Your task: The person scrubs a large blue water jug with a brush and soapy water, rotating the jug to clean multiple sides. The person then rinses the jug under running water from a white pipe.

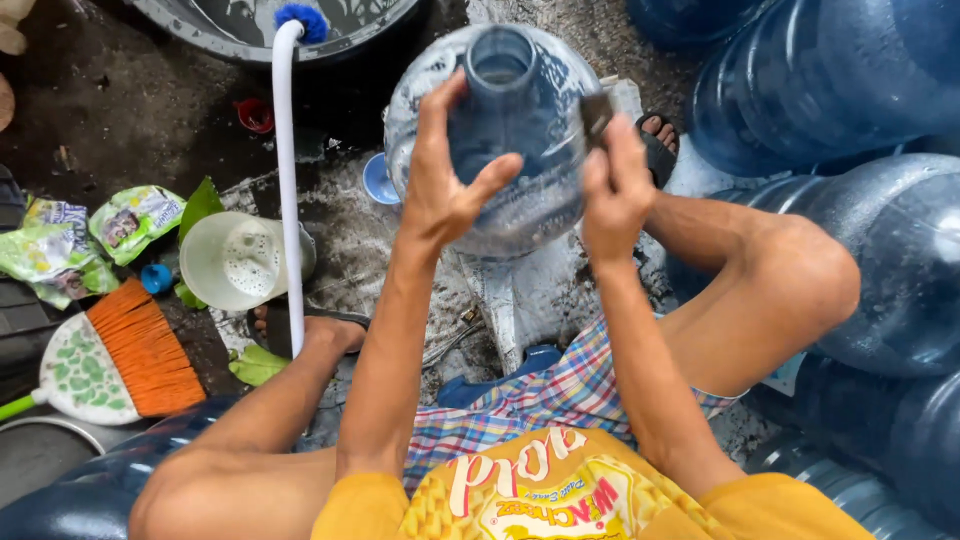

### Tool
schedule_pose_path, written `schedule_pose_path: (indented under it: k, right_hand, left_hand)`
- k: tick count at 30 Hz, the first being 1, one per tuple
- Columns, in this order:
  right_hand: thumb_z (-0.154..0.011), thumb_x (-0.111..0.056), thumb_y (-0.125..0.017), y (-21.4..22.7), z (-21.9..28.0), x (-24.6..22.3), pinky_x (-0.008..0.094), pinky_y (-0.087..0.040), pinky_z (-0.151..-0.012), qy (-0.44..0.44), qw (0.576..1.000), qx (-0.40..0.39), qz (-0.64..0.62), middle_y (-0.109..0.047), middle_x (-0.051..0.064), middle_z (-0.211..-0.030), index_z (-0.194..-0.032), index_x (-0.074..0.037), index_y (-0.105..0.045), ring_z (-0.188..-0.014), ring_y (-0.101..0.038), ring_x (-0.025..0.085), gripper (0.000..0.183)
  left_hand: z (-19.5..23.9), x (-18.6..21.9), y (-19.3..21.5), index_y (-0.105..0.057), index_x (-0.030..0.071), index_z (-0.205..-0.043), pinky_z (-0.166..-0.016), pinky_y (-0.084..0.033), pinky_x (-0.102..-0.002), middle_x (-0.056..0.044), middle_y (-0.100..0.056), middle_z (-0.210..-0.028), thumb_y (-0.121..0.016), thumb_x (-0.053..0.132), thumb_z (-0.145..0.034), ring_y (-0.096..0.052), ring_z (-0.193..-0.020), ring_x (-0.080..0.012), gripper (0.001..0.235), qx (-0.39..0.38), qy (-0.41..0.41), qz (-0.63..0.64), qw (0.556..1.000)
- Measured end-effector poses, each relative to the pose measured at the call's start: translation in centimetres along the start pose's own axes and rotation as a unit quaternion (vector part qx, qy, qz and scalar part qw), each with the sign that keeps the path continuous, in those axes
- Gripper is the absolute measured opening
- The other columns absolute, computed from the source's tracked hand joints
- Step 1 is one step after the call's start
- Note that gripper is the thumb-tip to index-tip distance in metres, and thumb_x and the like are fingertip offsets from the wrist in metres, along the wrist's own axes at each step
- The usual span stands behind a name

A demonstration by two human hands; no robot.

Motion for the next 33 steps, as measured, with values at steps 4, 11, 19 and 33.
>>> schedule_pose_path:
  k: [4,11,19,33]
  right_hand:
    - [-0.096,-0.009,-0.055,-0.8,-1.5,1.9,0.036,-0.036,-0.111,-0.179,0.979,-0.031,-0.096,-0.05,0.02,-0.134,-0.129,0.0,-0.051,-0.129,-0.046,0.027,0.035]
    - [-0.094,-0.013,-0.055,-3.7,-5.0,2.7,0.037,-0.036,-0.11,-0.19,0.949,-0.155,-0.2,-0.053,0.019,-0.131,-0.126,-0.001,-0.054,-0.127,-0.048,0.026,0.034]
    - [-0.095,-0.016,-0.054,-7.1,-8.2,6.7,0.031,-0.042,-0.096,-0.091,0.966,-0.183,-0.161,-0.062,0.016,-0.119,-0.111,0.0,-0.065,-0.114,-0.056,0.019,0.025]
    - [-0.096,-0.017,-0.058,-2.6,-1.7,3.8,0.038,-0.037,-0.11,-0.173,0.975,-0.056,-0.128,-0.053,0.019,-0.131,-0.129,-0.001,-0.052,-0.126,-0.049,0.027,0.037]
  left_hand:
    - [-2.7,0.4,-1.8,-0.044,0.009,-0.111,-0.085,-0.044,-0.038,-0.01,-0.049,-0.107,-0.067,0.05,-0.078,-0.051,-0.099,-0.0244,0.057,0.037,-0.065,-0.047,0.996]
    - [-2.1,1.3,-2.2,-0.044,0.004,-0.106,-0.092,-0.039,-0.042,-0.014,-0.046,-0.104,-0.071,0.039,-0.078,-0.045,-0.104,-0.0295,0.052,0.142,-0.149,-0.164,0.965]
    - [-3.4,-1.9,-2.3,-0.045,0.001,-0.111,-0.09,-0.04,-0.042,-0.014,-0.049,-0.104,-0.077,0.044,-0.073,-0.05,-0.098,-0.0327,0.066,0.058,-0.153,-0.143,0.976]
    - [-4.6,1.0,3.3,-0.057,0.006,-0.086,-0.054,-0.053,-0.027,-0.005,-0.061,-0.073,-0.068,0.005,-0.069,-0.061,-0.06,-0.017,0.02,0.183,-0.146,0.03,0.972]
Point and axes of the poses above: each hand's wrist, its own z-axis away from the middle knuckle, its own y-axis out of the back of the hand, x = y × z, the point moved 8 cm from there along -z, towards the middle knuckle
